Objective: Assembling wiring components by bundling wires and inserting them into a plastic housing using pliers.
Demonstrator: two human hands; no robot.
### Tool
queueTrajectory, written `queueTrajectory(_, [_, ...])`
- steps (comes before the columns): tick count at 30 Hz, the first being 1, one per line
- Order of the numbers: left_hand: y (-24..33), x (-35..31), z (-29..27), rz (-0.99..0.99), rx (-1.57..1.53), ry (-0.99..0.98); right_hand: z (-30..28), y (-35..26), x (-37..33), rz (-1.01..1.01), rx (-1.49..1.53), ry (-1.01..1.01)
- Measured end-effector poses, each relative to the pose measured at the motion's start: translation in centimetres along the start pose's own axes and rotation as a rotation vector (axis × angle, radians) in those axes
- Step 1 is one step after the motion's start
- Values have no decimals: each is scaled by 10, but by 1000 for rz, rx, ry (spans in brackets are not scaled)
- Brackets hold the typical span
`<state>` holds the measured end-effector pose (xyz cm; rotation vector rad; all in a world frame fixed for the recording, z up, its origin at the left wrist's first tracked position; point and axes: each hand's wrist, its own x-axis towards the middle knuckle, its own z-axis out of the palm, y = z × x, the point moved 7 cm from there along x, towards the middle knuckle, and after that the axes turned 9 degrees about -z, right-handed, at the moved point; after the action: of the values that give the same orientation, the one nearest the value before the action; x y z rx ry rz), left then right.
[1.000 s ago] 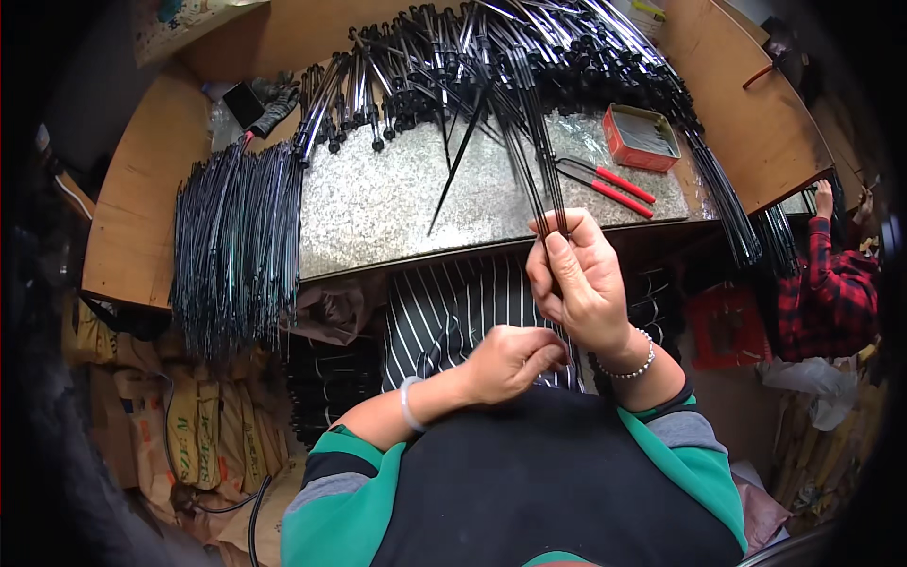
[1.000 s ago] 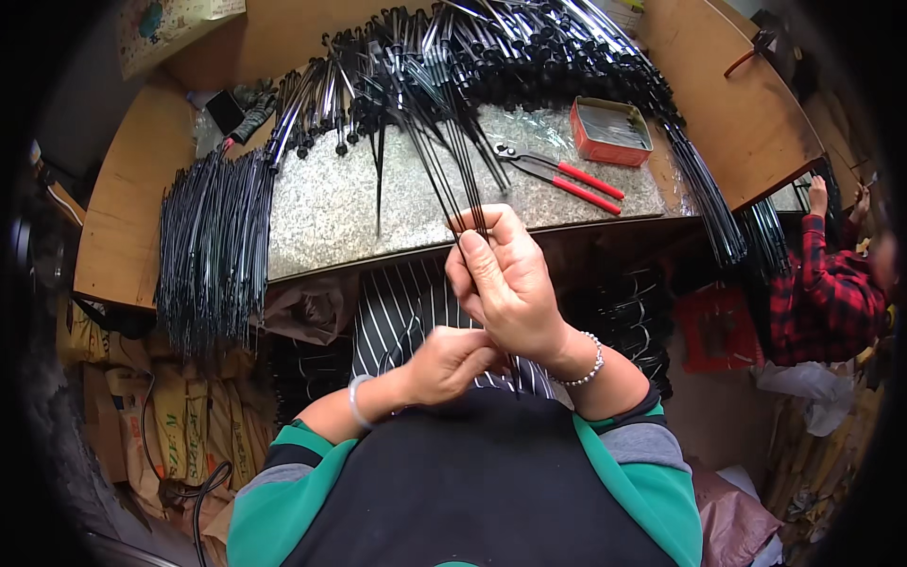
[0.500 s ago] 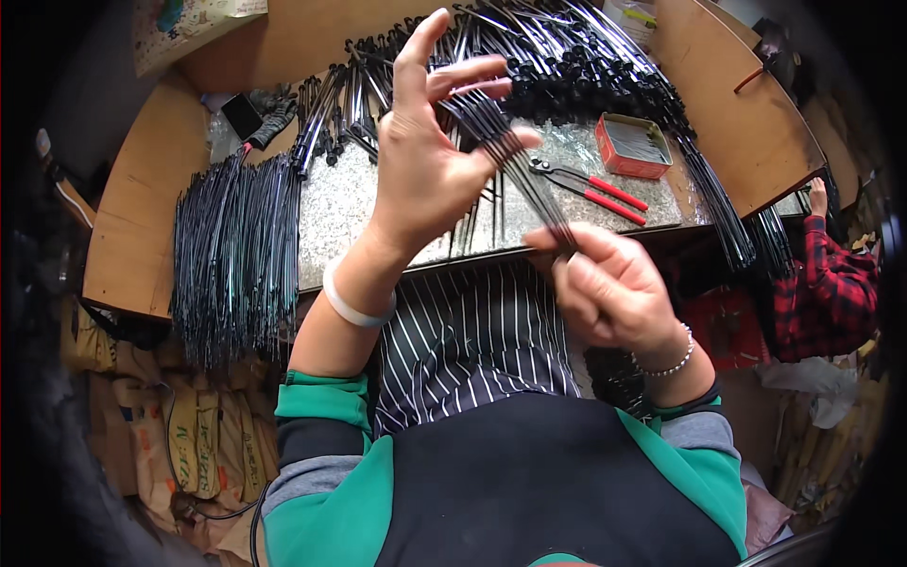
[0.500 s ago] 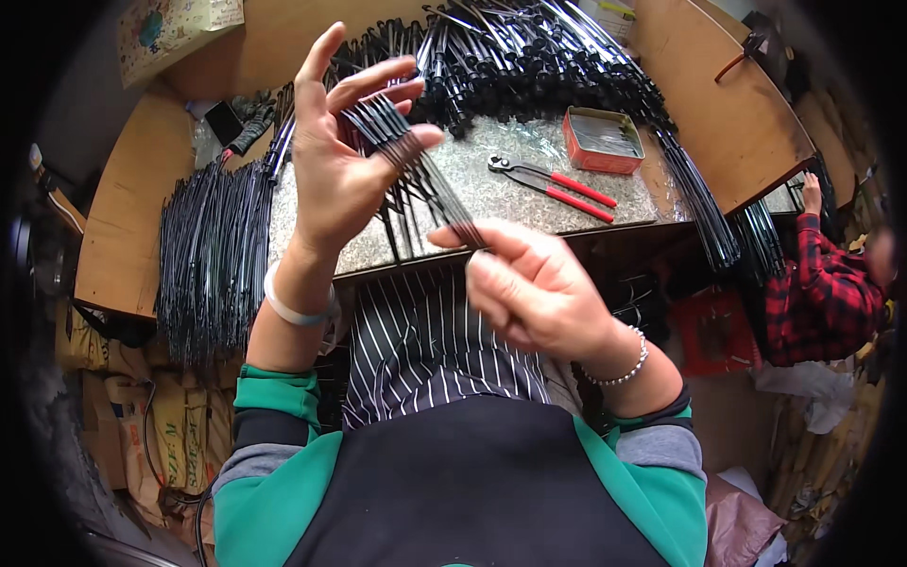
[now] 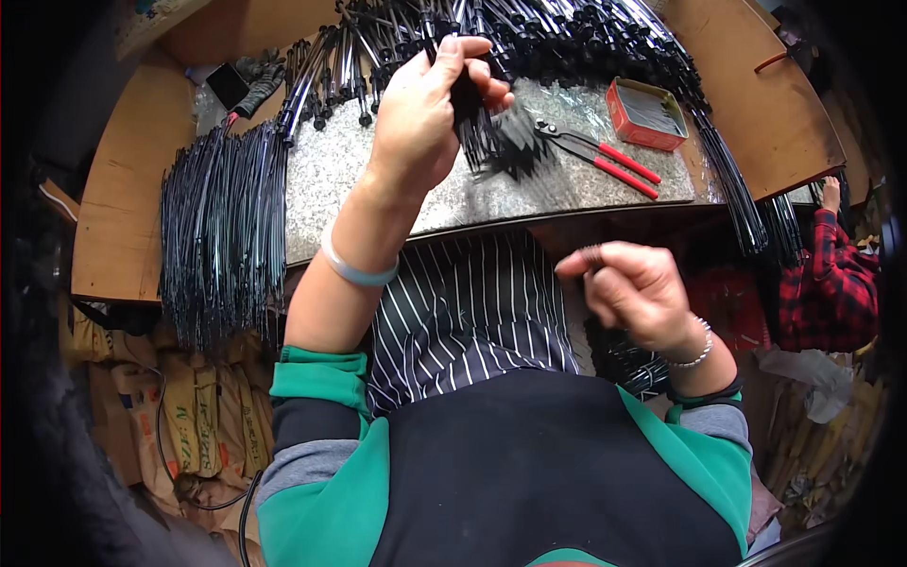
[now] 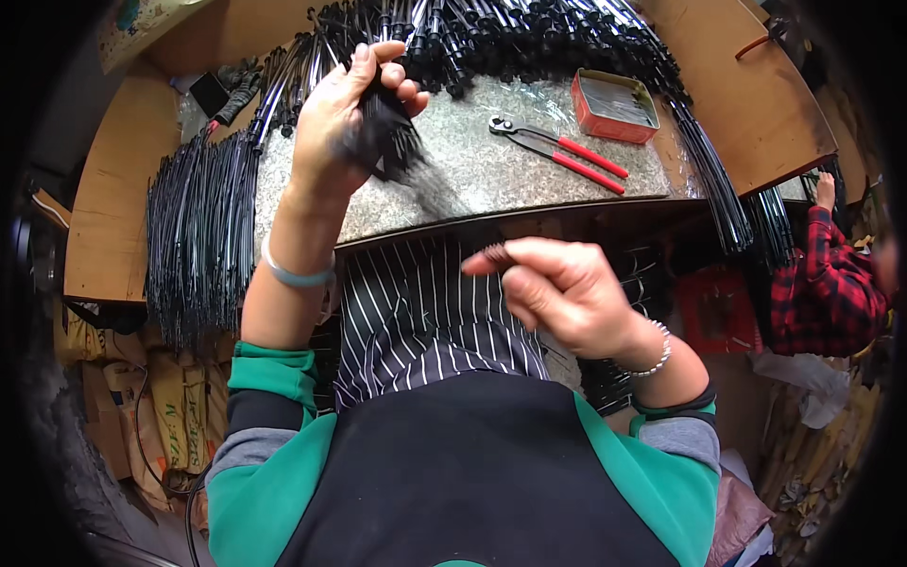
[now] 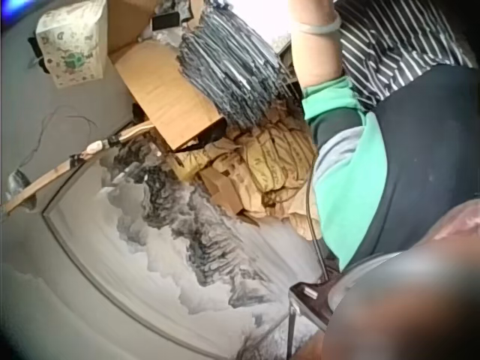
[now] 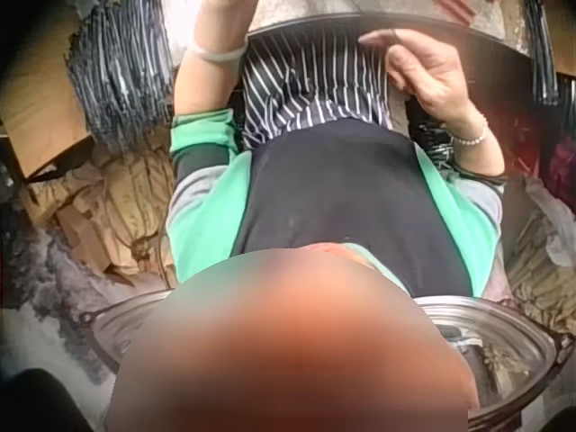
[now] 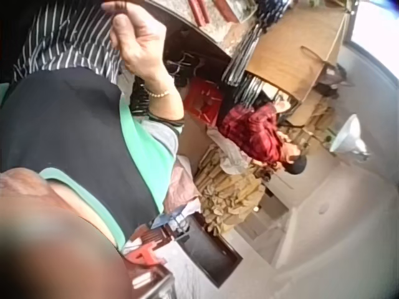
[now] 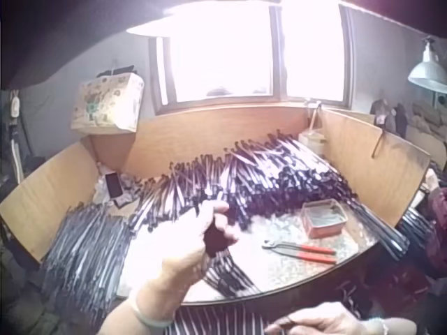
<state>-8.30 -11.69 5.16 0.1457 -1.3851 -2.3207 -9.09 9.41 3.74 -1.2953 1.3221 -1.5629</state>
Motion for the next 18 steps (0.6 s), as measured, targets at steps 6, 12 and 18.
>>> queueTrajectory(6, [-29, -18, 12, 227, 604, -171, -16, 135, -12, -366, -720, 10])
queueTrajectory(12, [-52, -29, -12, 261, 1034, -148, -19, 181, -4, 30, -1109, -161])
queueTrajectory(18, [-46, -35, -13, 360, 1207, -91, -56, 74, 50, -60, -733, -26])
